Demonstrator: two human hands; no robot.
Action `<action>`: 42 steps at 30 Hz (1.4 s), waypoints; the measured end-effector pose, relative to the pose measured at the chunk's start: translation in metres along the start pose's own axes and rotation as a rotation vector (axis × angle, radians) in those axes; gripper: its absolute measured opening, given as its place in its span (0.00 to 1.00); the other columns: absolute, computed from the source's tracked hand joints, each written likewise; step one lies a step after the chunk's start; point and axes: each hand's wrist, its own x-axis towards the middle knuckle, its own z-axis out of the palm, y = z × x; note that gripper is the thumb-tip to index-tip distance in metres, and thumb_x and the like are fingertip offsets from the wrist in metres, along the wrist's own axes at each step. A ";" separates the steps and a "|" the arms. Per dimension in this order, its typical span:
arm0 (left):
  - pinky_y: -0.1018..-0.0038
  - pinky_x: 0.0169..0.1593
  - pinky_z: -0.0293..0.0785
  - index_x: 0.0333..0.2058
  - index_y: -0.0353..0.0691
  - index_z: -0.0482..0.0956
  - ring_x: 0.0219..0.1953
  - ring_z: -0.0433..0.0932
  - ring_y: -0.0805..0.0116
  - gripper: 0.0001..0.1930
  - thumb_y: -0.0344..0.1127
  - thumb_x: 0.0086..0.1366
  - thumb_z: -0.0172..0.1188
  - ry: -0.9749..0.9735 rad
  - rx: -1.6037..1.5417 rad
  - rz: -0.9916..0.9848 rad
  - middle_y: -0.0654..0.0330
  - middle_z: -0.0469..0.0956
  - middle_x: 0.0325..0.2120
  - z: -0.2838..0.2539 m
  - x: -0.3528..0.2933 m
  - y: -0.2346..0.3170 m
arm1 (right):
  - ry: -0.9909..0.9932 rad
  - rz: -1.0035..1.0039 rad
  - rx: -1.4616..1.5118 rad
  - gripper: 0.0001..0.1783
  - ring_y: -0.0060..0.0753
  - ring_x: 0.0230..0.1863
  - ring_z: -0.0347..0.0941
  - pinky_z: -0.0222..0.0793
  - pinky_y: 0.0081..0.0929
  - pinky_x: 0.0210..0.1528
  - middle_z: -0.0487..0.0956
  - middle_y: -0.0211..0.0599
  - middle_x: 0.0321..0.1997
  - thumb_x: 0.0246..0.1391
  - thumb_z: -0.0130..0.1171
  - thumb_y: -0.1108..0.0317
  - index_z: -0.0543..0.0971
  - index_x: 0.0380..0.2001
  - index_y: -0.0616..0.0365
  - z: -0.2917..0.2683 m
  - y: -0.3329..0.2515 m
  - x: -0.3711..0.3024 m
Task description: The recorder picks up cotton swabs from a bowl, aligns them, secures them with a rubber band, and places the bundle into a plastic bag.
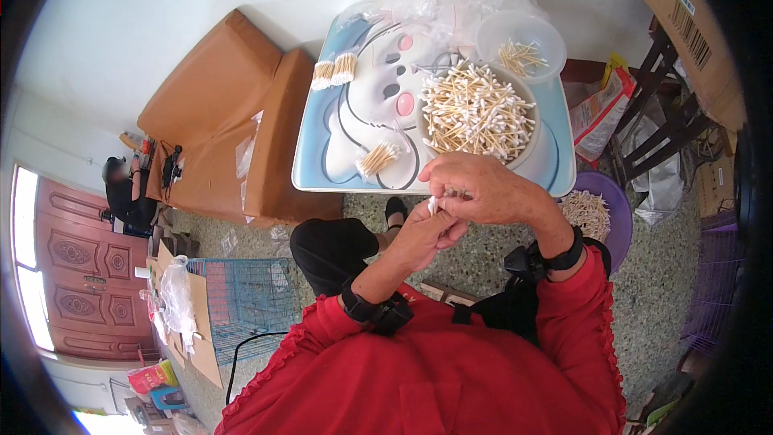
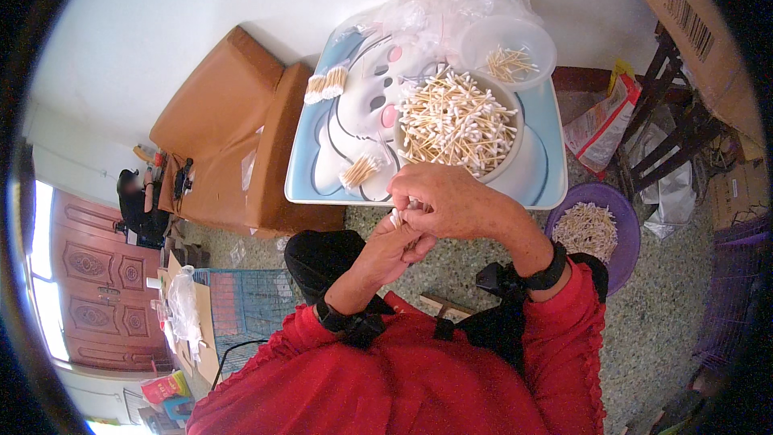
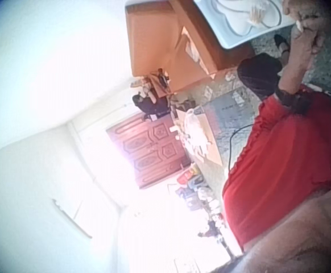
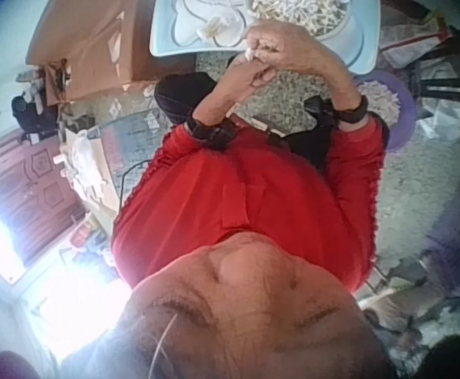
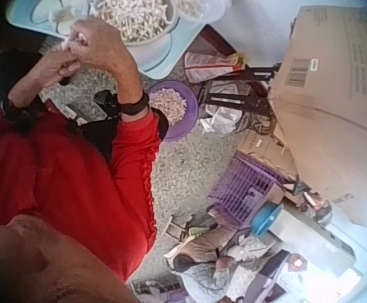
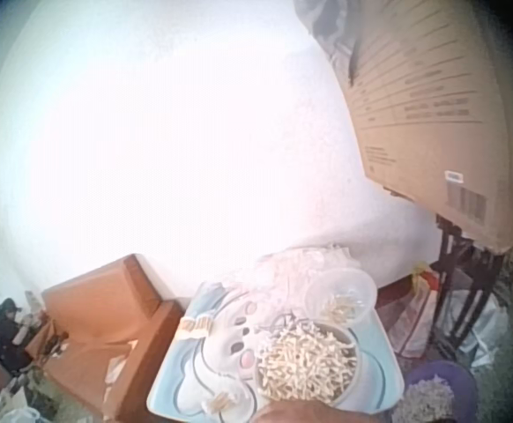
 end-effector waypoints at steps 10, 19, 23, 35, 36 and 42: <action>0.85 0.20 0.50 0.33 0.46 0.70 0.20 0.57 0.82 0.08 0.43 0.66 0.49 -0.020 -0.025 -0.004 0.70 0.63 0.20 -0.004 0.001 -0.002 | 0.014 -0.004 -0.021 0.08 0.41 0.32 0.71 0.66 0.34 0.35 0.72 0.38 0.29 0.43 0.54 0.67 0.72 0.28 0.58 0.000 0.001 0.000; 0.85 0.20 0.51 0.33 0.44 0.70 0.20 0.58 0.82 0.09 0.42 0.65 0.50 0.008 -0.006 -0.004 0.69 0.64 0.20 -0.005 0.004 -0.003 | -0.002 -0.015 -0.029 0.09 0.42 0.32 0.71 0.66 0.34 0.35 0.72 0.39 0.30 0.44 0.54 0.65 0.72 0.28 0.58 -0.001 0.001 0.001; 0.85 0.20 0.51 0.35 0.43 0.70 0.19 0.58 0.81 0.09 0.42 0.66 0.48 0.002 -0.026 -0.042 0.68 0.64 0.20 -0.006 0.003 0.000 | 0.086 -0.015 -0.099 0.09 0.44 0.35 0.70 0.65 0.35 0.37 0.72 0.40 0.30 0.43 0.54 0.66 0.72 0.27 0.58 -0.008 0.004 0.000; 0.85 0.19 0.50 0.38 0.40 0.68 0.15 0.55 0.81 0.10 0.40 0.67 0.44 0.136 -0.081 0.024 0.67 0.62 0.16 -0.008 0.007 0.007 | 0.495 0.025 -0.516 0.06 0.45 0.43 0.69 0.65 0.36 0.46 0.72 0.43 0.37 0.44 0.55 0.73 0.72 0.28 0.61 -0.029 0.003 0.000; 0.84 0.19 0.51 0.39 0.40 0.68 0.15 0.55 0.81 0.10 0.40 0.67 0.44 0.141 -0.071 0.029 0.67 0.62 0.16 -0.008 0.007 0.007 | 0.505 0.018 -0.514 0.06 0.45 0.44 0.69 0.65 0.35 0.46 0.73 0.42 0.38 0.44 0.55 0.73 0.72 0.28 0.61 -0.028 0.004 0.000; 0.82 0.20 0.57 0.42 0.39 0.68 0.16 0.61 0.77 0.11 0.38 0.67 0.42 0.211 -0.066 0.039 0.63 0.66 0.17 -0.008 0.006 0.011 | 0.595 0.070 -0.679 0.04 0.46 0.49 0.67 0.62 0.38 0.50 0.73 0.41 0.40 0.44 0.55 0.73 0.73 0.27 0.58 -0.051 0.008 -0.008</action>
